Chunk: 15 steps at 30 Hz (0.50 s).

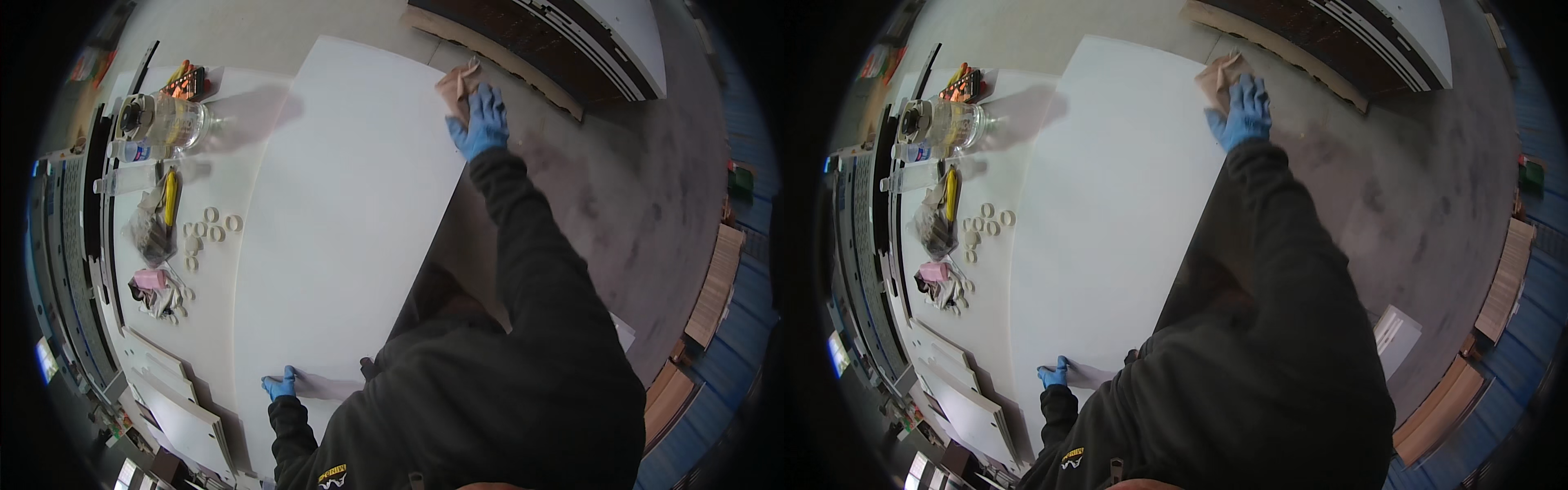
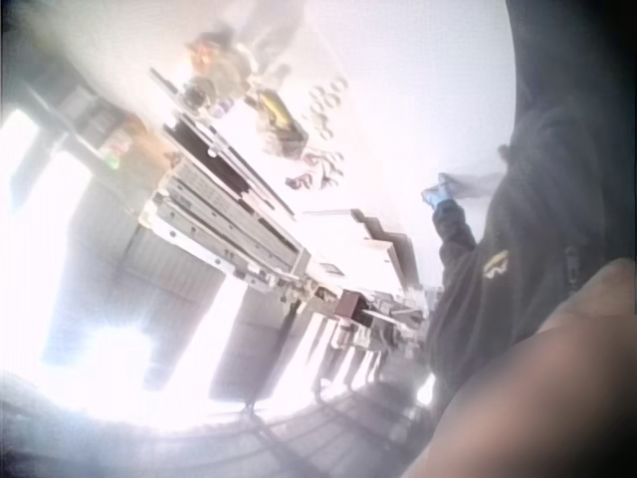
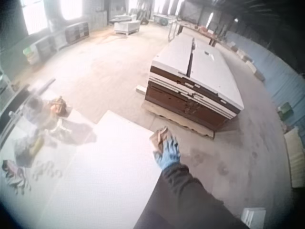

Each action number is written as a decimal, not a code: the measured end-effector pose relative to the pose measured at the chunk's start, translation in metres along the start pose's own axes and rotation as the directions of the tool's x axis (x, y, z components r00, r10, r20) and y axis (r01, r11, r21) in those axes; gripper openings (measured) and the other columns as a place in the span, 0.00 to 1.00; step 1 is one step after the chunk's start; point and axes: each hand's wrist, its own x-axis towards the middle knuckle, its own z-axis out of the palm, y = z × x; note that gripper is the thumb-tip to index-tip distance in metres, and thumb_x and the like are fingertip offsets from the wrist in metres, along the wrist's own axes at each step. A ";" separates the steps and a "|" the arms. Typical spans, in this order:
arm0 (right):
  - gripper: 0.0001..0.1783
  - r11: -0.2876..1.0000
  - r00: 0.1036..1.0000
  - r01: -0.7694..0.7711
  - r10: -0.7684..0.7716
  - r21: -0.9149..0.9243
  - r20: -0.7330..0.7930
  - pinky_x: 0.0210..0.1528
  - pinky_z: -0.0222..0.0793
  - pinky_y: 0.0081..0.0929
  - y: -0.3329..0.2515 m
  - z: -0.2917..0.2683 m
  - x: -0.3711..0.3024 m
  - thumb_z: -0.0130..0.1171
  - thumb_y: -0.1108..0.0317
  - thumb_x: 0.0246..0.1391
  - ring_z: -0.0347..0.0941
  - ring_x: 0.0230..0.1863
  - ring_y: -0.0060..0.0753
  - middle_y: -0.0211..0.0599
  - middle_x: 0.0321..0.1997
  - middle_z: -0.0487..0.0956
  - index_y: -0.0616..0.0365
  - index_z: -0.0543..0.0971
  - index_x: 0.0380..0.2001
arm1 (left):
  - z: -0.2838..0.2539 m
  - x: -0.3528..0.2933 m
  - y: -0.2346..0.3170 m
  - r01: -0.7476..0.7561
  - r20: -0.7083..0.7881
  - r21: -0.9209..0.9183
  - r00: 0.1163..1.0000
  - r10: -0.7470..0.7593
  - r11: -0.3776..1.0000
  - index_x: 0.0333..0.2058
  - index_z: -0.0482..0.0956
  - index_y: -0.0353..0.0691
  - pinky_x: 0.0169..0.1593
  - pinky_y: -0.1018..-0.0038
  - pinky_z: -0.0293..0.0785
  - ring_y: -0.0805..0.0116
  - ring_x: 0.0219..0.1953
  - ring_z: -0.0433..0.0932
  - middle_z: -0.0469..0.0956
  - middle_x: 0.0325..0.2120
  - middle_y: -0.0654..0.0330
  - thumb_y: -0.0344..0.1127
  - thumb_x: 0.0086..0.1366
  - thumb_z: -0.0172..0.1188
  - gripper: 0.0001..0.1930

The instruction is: The person wipes a large white panel with a cloth, then picks up a plastic bottle and pours liquid onto the cloth. They continue wiping the panel surface and edges, flip the panel over, and wipe the other side. The person repeats the process on multiple panels, handling them one at a time.

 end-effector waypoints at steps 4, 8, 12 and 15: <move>0.44 1.000 1.000 0.013 -0.013 -0.019 0.014 0.74 0.58 0.58 -0.001 0.003 -0.001 0.63 0.39 0.58 0.58 0.76 0.68 0.60 0.74 0.65 0.68 0.72 0.64 | 0.005 0.001 -0.004 -0.010 -0.036 0.000 0.999 0.010 1.000 0.69 0.56 0.18 0.72 0.54 0.65 0.35 0.69 0.64 0.60 0.67 0.30 0.67 0.51 0.75 0.65; 0.45 0.996 0.983 0.009 -0.025 0.088 0.182 0.77 0.51 0.56 -0.018 -0.017 -0.047 0.65 0.40 0.56 0.49 0.79 0.67 0.59 0.78 0.59 0.65 0.71 0.64 | 0.002 0.001 -0.001 0.016 0.024 -0.049 1.000 -0.014 0.999 0.72 0.52 0.20 0.76 0.54 0.58 0.38 0.74 0.56 0.54 0.71 0.32 0.65 0.53 0.76 0.65; 0.47 0.999 0.986 0.039 -0.033 -0.034 0.161 0.77 0.51 0.56 -0.005 -0.013 -0.024 0.63 0.39 0.56 0.54 0.78 0.64 0.56 0.77 0.63 0.63 0.69 0.69 | -0.002 0.001 0.001 0.020 0.045 -0.042 0.999 -0.018 0.999 0.71 0.52 0.20 0.77 0.54 0.55 0.37 0.75 0.54 0.53 0.72 0.30 0.65 0.53 0.76 0.65; 0.43 0.998 0.995 0.017 -0.011 -0.060 0.096 0.76 0.56 0.55 0.008 0.001 0.009 0.60 0.40 0.61 0.59 0.76 0.66 0.59 0.73 0.67 0.67 0.72 0.64 | -0.001 0.001 0.000 0.032 0.066 -0.033 0.997 -0.030 0.999 0.72 0.52 0.20 0.77 0.53 0.53 0.36 0.76 0.52 0.51 0.73 0.29 0.66 0.53 0.75 0.65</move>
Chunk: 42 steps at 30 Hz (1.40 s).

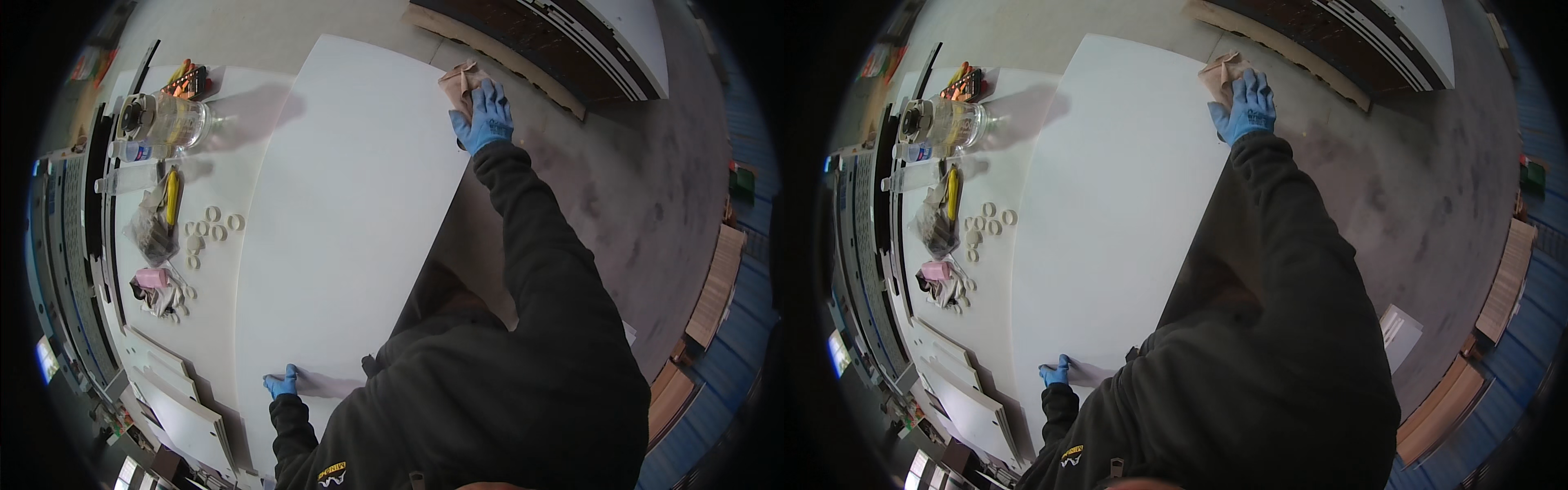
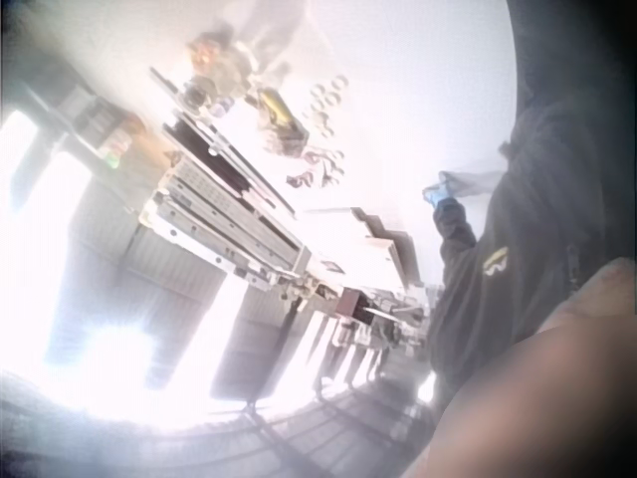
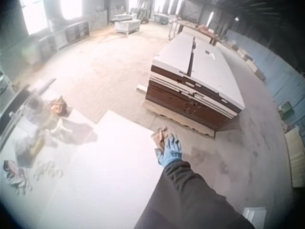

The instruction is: The person wipes a large white panel with a cloth, then picks up a plastic bottle and pours liquid onto the cloth. They continue wiping the panel surface and edges, flip the panel over, and wipe the other side. The person repeats the process on multiple panels, handling them one at a time.

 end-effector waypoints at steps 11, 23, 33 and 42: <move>0.43 0.954 0.955 0.277 -0.286 0.111 0.080 0.79 0.48 0.56 -0.027 -0.038 -0.056 0.58 0.40 0.60 0.60 0.76 0.60 0.57 0.73 0.67 0.65 0.72 0.65 | -0.003 -0.006 0.005 -0.006 0.018 -0.040 1.000 0.006 0.999 0.73 0.50 0.22 0.78 0.53 0.51 0.37 0.77 0.47 0.48 0.74 0.32 0.66 0.53 0.75 0.66; 0.53 0.943 0.946 0.285 -0.306 0.173 0.106 0.81 0.43 0.52 -0.147 0.026 0.049 0.60 0.35 0.57 0.54 0.79 0.59 0.59 0.77 0.61 0.68 0.63 0.71 | 0.001 -0.002 -0.004 0.026 0.048 0.020 0.998 -0.027 0.999 0.73 0.47 0.23 0.80 0.53 0.44 0.40 0.80 0.39 0.44 0.76 0.33 0.69 0.54 0.72 0.67; 0.50 0.701 0.577 0.363 -0.686 0.614 0.442 0.83 0.39 0.50 -0.207 -0.058 -0.153 0.65 0.41 0.56 0.46 0.83 0.53 0.50 0.82 0.52 0.61 0.63 0.72 | 0.000 -0.004 -0.001 0.021 0.040 -0.009 0.999 -0.021 1.000 0.73 0.48 0.22 0.80 0.53 0.45 0.40 0.80 0.39 0.43 0.76 0.32 0.66 0.55 0.73 0.65; 0.53 0.996 0.996 0.079 -0.081 0.046 0.033 0.81 0.45 0.54 -0.096 -0.005 -0.014 0.65 0.38 0.55 0.56 0.77 0.61 0.62 0.75 0.63 0.72 0.66 0.69 | 0.007 -0.004 -0.007 -0.015 -0.049 -0.049 0.999 0.012 0.999 0.72 0.51 0.22 0.78 0.53 0.51 0.39 0.78 0.47 0.48 0.74 0.32 0.63 0.54 0.76 0.64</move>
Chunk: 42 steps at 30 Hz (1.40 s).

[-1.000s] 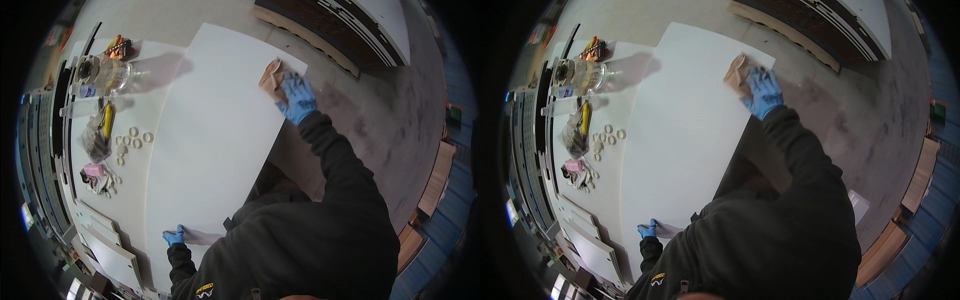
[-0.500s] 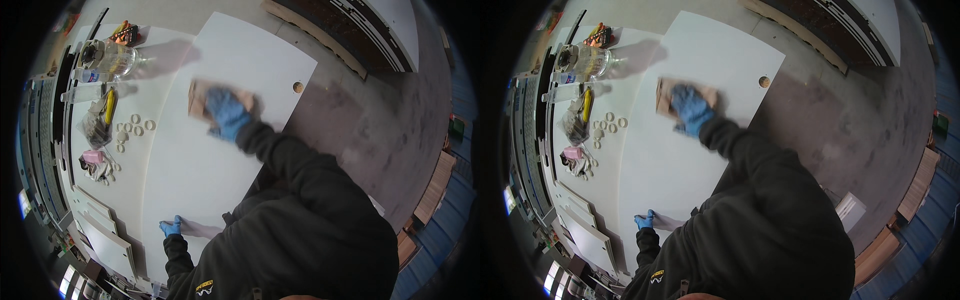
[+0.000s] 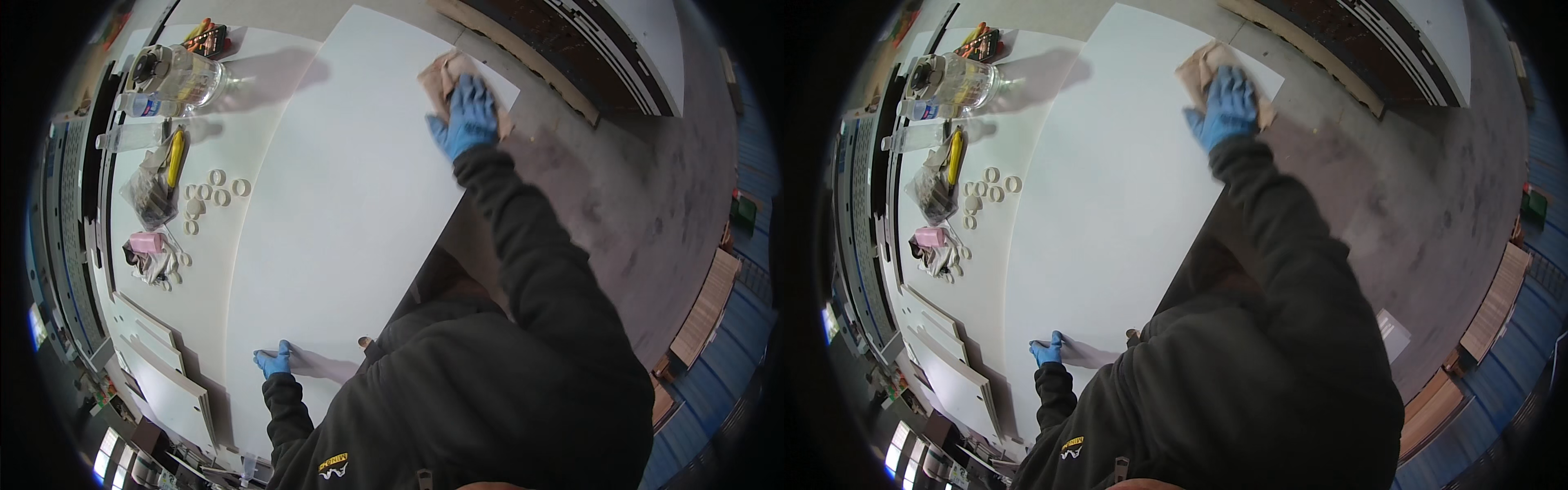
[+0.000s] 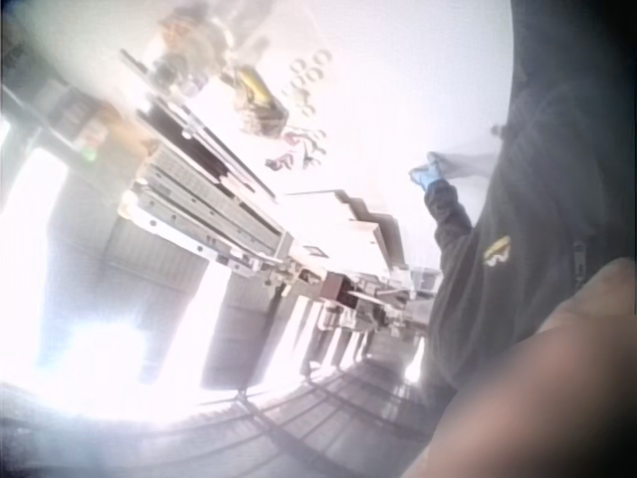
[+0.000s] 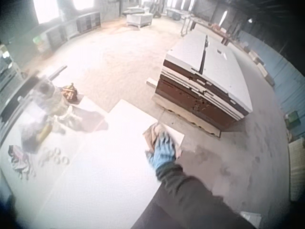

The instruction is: The person wipes a large white panel with a cloth, then picks up a plastic bottle and pours liquid onto the cloth. They continue wiping the panel surface and edges, flip the panel over, and wipe the other side. The person repeats the process on multiple panels, handling them one at a time.

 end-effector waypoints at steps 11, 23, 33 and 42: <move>0.52 0.889 0.787 0.134 -0.364 0.437 0.499 0.82 0.42 0.53 -0.103 -0.071 -0.137 0.66 0.42 0.54 0.49 0.81 0.58 0.55 0.80 0.57 0.68 0.63 0.72 | -0.008 0.006 0.009 0.035 0.046 0.022 0.998 -0.036 0.999 0.72 0.52 0.20 0.76 0.55 0.57 0.37 0.75 0.55 0.54 0.72 0.31 0.64 0.50 0.77 0.66; 0.34 0.872 0.972 0.051 -0.154 0.486 0.175 0.68 0.67 0.48 -0.064 -0.067 -0.061 0.65 0.44 0.56 0.74 0.64 0.56 0.56 0.62 0.78 0.63 0.80 0.54 | -0.006 0.003 0.010 0.048 0.018 0.022 0.999 -0.049 0.999 0.71 0.54 0.20 0.75 0.55 0.61 0.41 0.73 0.59 0.57 0.71 0.35 0.61 0.51 0.78 0.64; 0.16 0.680 0.574 -0.719 0.466 0.143 0.673 0.40 0.77 0.36 0.035 -0.026 0.040 0.65 0.56 0.59 0.83 0.32 0.36 0.37 0.28 0.87 0.59 0.84 0.34 | -0.005 0.003 0.007 0.027 0.019 -0.027 0.999 -0.027 0.999 0.71 0.53 0.20 0.76 0.56 0.58 0.40 0.75 0.56 0.54 0.72 0.34 0.61 0.50 0.78 0.64; 0.11 0.353 0.401 -0.904 0.506 0.241 0.764 0.23 0.71 0.25 0.025 -0.033 0.050 0.69 0.66 0.60 0.74 0.19 0.24 0.37 0.24 0.84 0.62 0.80 0.32 | -0.003 0.002 0.005 0.026 -0.008 -0.039 1.000 -0.026 0.999 0.71 0.54 0.21 0.77 0.55 0.57 0.41 0.75 0.54 0.54 0.72 0.36 0.61 0.51 0.78 0.63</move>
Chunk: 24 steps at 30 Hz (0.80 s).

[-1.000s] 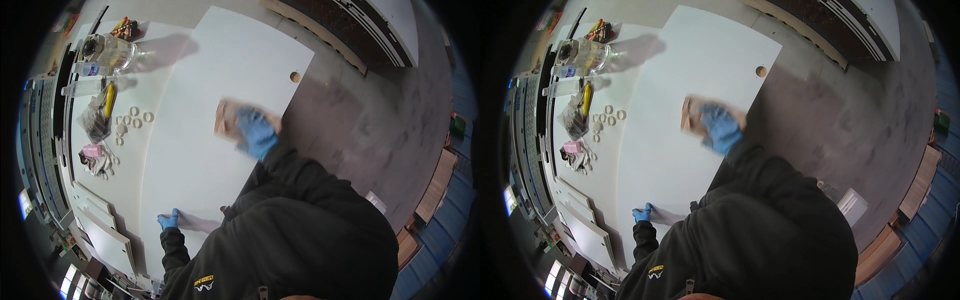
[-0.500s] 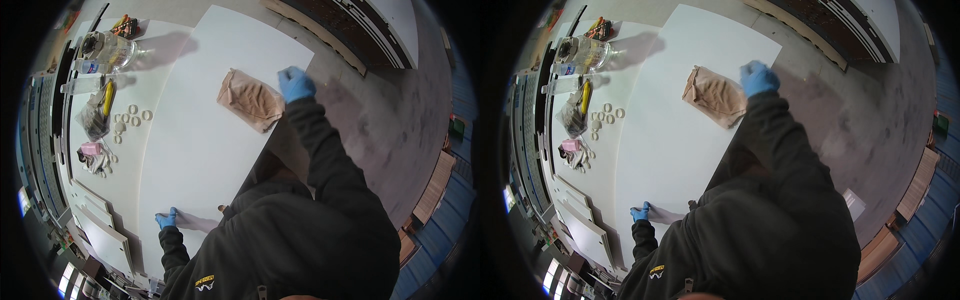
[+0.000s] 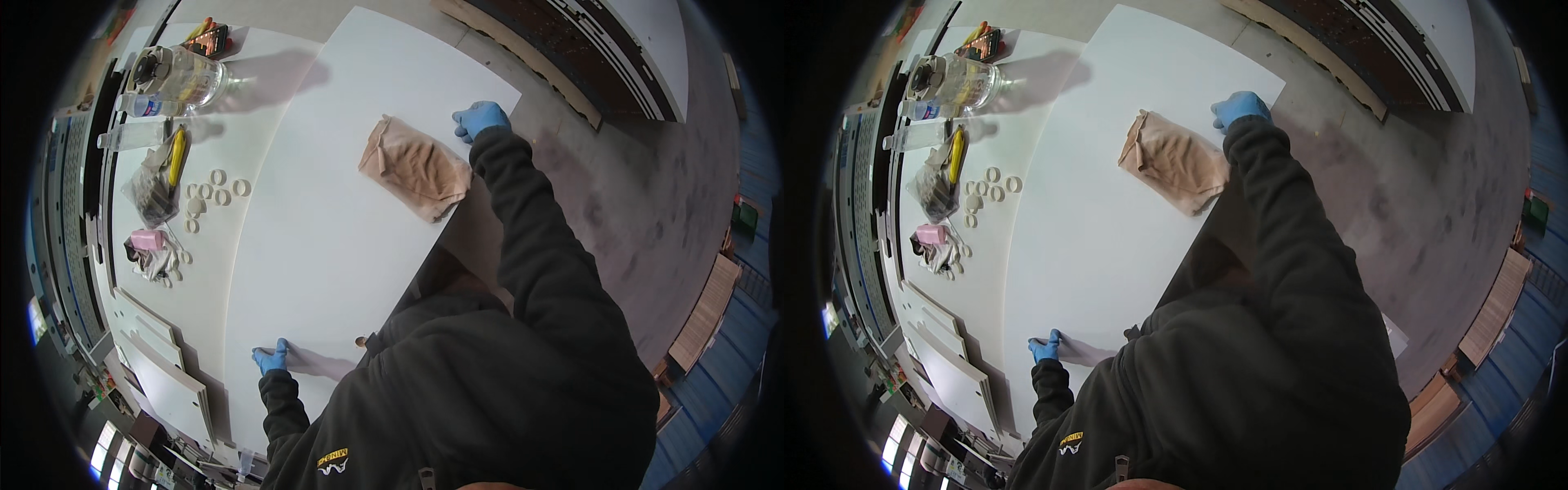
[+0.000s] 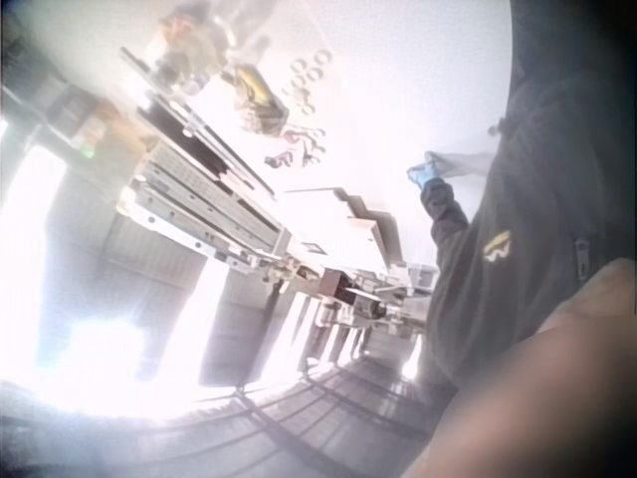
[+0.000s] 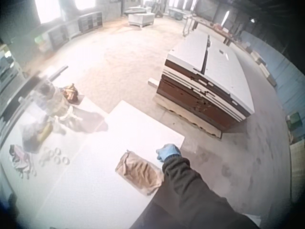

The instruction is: The person wipes a large white panel with a cloth, then picks up a plastic bottle and pours liquid onto the cloth. They continue wiping the panel surface and edges, flip the panel over, and wipe the other side. The person repeats the process on multiple panels, handling them one at a time.

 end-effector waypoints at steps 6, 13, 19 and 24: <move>0.09 0.999 0.999 -0.033 0.032 0.027 0.034 0.23 0.70 0.23 -0.001 0.003 -0.001 0.68 0.68 0.61 0.74 0.19 0.23 0.37 0.24 0.84 0.62 0.80 0.32 | 0.000 -0.001 0.000 -0.001 0.013 -0.017 1.000 0.002 1.000 0.71 0.55 0.22 0.77 0.55 0.58 0.40 0.75 0.55 0.54 0.72 0.36 0.60 0.51 0.79 0.63; 0.17 0.907 0.950 0.245 -0.296 -0.343 -0.105 0.30 0.75 0.32 0.002 0.004 -0.008 0.70 0.54 0.59 0.77 0.21 0.30 0.34 0.24 0.84 0.56 0.82 0.37 | 0.000 0.003 -0.001 0.001 0.034 0.012 0.999 -0.002 1.000 0.72 0.53 0.22 0.77 0.55 0.57 0.39 0.75 0.54 0.52 0.73 0.34 0.60 0.51 0.79 0.64; 0.42 -0.146 0.235 0.832 -0.781 -0.536 0.578 0.76 0.52 0.57 0.054 0.056 -0.109 0.63 0.36 0.54 0.58 0.77 0.50 0.43 0.76 0.66 0.54 0.75 0.64 | 0.000 0.002 -0.004 -0.005 0.040 -0.010 0.999 0.005 1.000 0.72 0.51 0.22 0.78 0.55 0.52 0.40 0.77 0.50 0.51 0.73 0.35 0.60 0.52 0.78 0.64; 0.53 -0.001 0.494 0.647 -0.762 -0.763 0.419 0.82 0.35 0.59 0.038 0.055 -0.043 0.55 0.32 0.59 0.46 0.83 0.49 0.47 0.83 0.54 0.55 0.59 0.77 | -0.001 0.000 -0.005 0.005 0.052 0.018 0.999 -0.006 1.000 0.73 0.50 0.22 0.79 0.55 0.49 0.41 0.78 0.47 0.47 0.75 0.34 0.60 0.53 0.78 0.65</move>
